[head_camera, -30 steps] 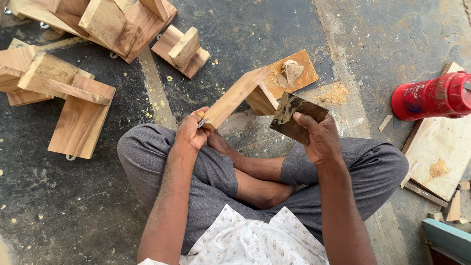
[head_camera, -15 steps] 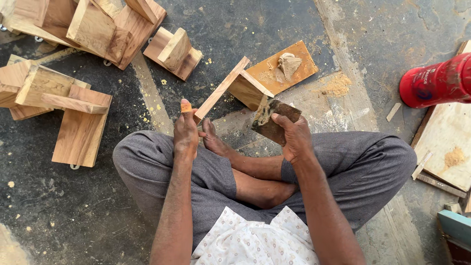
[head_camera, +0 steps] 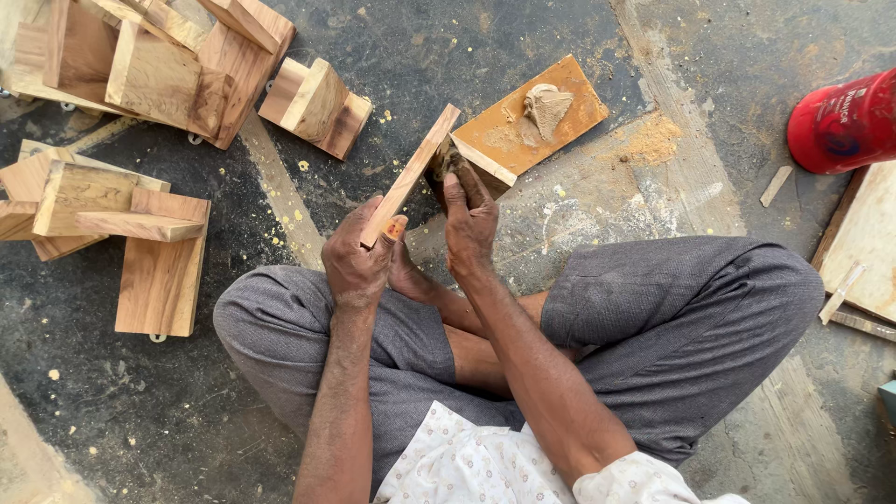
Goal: The person sits cross-legged on the floor sanding small L-shaped wooden pieces with sandpaper, rubbing the surfaces and edges, then placing finished pieces aside and picking up the next piece to sand.
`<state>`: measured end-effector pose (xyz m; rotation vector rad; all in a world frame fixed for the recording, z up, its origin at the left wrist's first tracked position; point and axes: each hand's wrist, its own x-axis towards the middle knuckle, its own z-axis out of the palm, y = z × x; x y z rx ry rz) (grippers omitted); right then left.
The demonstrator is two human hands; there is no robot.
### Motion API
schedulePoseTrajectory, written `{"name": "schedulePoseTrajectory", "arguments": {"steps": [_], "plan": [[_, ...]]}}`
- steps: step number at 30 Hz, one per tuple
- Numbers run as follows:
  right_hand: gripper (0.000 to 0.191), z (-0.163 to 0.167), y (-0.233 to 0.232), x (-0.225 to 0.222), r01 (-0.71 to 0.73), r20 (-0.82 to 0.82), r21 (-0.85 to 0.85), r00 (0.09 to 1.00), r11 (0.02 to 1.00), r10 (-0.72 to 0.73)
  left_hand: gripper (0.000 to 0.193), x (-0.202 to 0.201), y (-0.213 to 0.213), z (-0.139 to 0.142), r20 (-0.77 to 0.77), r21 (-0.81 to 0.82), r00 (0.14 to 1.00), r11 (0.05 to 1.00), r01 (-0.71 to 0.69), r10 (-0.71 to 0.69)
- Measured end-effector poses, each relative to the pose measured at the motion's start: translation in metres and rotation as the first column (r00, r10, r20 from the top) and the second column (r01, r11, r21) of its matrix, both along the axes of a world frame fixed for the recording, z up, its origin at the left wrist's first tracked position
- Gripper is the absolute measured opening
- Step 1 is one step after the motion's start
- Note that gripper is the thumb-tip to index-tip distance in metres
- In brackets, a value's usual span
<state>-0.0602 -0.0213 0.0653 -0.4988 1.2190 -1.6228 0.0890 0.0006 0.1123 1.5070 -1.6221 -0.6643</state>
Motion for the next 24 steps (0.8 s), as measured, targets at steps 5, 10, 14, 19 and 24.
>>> {"name": "schedulePoseTrajectory", "arguments": {"steps": [5,10,14,19,24], "plan": [[0.045,0.022,0.015,0.017,-0.086,-0.367,0.141,0.92,0.986,0.133,0.061,0.0,-0.003,-0.002,-0.053,-0.013,0.997,0.999,0.05,-0.051],[0.039,0.03,0.025,0.0,-0.122,-0.31,0.275,0.928,0.954,0.208,0.066,0.0,-0.004,-0.005,-0.042,0.031,0.999,0.999,0.015,-0.014],[0.031,0.01,0.006,-0.015,0.015,-0.004,0.068,1.0,0.998,-0.015,0.066,-0.001,-0.001,-0.008,-0.035,0.008,0.999,0.999,0.033,-0.033],[0.035,-0.012,-0.001,-0.02,-0.082,-0.028,0.035,0.996,0.996,0.083,0.065,0.0,0.0,-0.011,-0.044,-0.022,0.997,0.997,0.068,-0.069],[0.037,-0.009,0.013,-0.028,-0.227,-0.064,0.007,0.972,0.974,0.227,0.068,0.002,-0.003,-0.017,-0.067,0.006,0.994,0.996,0.084,-0.084]]}}
